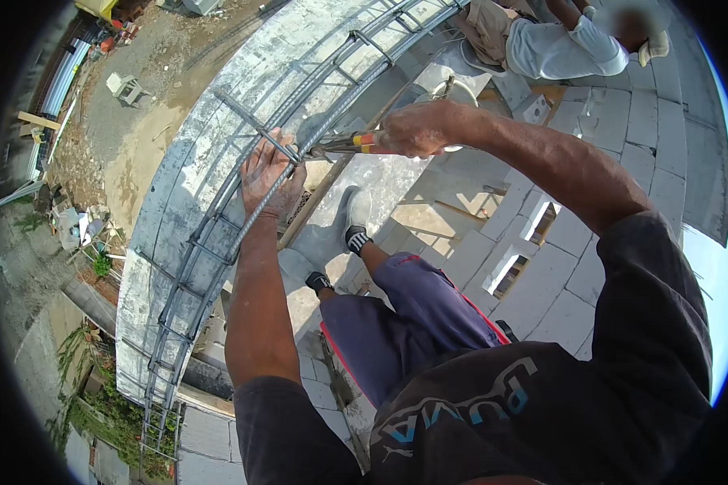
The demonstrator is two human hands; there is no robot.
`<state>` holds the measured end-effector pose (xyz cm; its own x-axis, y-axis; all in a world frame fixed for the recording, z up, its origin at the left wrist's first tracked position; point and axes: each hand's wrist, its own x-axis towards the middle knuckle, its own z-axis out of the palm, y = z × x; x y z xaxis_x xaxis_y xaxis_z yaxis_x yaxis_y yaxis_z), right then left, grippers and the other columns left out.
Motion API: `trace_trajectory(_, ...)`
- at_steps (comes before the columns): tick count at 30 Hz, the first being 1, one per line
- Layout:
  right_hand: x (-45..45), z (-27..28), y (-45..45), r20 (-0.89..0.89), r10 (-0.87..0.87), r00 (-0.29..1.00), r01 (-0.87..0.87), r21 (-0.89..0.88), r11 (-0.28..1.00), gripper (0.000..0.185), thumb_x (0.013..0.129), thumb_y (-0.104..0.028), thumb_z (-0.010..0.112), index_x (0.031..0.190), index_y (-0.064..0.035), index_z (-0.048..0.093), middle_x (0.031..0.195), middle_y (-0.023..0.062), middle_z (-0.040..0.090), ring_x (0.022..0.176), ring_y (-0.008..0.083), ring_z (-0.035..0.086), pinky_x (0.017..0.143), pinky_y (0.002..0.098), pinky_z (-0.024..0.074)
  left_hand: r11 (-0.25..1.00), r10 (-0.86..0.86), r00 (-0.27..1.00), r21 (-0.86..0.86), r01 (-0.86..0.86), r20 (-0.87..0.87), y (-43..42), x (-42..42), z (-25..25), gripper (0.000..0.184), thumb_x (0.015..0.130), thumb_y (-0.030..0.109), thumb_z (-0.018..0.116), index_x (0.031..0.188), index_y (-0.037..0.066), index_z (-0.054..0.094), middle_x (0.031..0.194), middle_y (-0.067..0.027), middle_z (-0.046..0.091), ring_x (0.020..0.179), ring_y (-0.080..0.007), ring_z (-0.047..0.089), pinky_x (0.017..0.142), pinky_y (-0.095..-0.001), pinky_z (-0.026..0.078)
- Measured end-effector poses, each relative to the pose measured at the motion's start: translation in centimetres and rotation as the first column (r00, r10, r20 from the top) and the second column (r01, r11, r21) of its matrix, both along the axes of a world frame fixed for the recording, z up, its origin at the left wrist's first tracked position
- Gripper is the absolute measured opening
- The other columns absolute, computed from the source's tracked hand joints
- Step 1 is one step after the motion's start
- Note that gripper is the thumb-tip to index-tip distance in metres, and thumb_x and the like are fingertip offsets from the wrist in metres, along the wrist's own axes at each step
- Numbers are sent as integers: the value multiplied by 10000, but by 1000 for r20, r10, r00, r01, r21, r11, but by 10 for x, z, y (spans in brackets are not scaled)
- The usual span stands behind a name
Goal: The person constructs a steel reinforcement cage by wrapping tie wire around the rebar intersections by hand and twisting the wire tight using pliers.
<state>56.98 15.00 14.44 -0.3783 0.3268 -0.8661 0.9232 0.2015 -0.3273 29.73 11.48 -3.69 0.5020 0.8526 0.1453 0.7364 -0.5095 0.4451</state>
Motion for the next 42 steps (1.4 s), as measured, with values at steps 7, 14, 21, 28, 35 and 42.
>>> trace_trajectory(7,-9,20,12,179,-402,898,438,-271,857,503,924,-421,689,1139,31,647,810,183,708,694,339,717,668,379,635,1000,2,997,21,-3,73,1,1,6,471,845,277,717,1298,166,649,1413,-62,589,1312,-272,548,1083,-460,435)
trace_trajectory(14,-5,10,-28,237,175,956,-278,531,800,560,959,-486,622,1299,-51,527,1182,187,603,1140,317,642,968,481,561,1000,17,995,23,-19,99,-1,1,3,455,832,275,730,1268,165,658,1391,-64,607,1315,-274,550,1064,-459,449)
trace_trajectory(21,8,4,2,90,-105,990,97,84,992,651,1013,-617,467,1276,-35,594,929,194,658,923,291,686,864,475,582,1000,22,997,6,-22,67,-1,1,8,457,828,269,730,1269,174,653,1415,-53,591,1314,-274,550,1067,-464,446)
trace_trajectory(28,12,-16,24,88,-56,995,64,-88,994,602,1020,-556,459,1155,-11,675,914,168,714,775,311,686,768,489,559,1000,13,996,-20,-11,88,-2,-1,1,570,803,283,751,1346,221,585,1455,-29,533,1298,-279,524,1091,-481,395)
trace_trajectory(35,-7,-9,11,147,-146,978,151,-28,988,527,855,-441,787,1098,15,682,848,190,710,779,316,731,695,443,604,997,-1,982,70,-12,190,3,0,14,436,783,215,768,1204,151,674,1323,-75,639,1224,-281,625,979,-448,537)
trace_trajectory(42,-7,-1,16,223,-247,943,279,-126,952,620,856,-417,777,1290,-20,579,981,158,669,793,262,718,615,395,617,999,-5,996,-41,9,92,2,-1,3,498,820,323,737,1295,206,644,1468,-32,539,1318,-250,527,1101,-477,409)
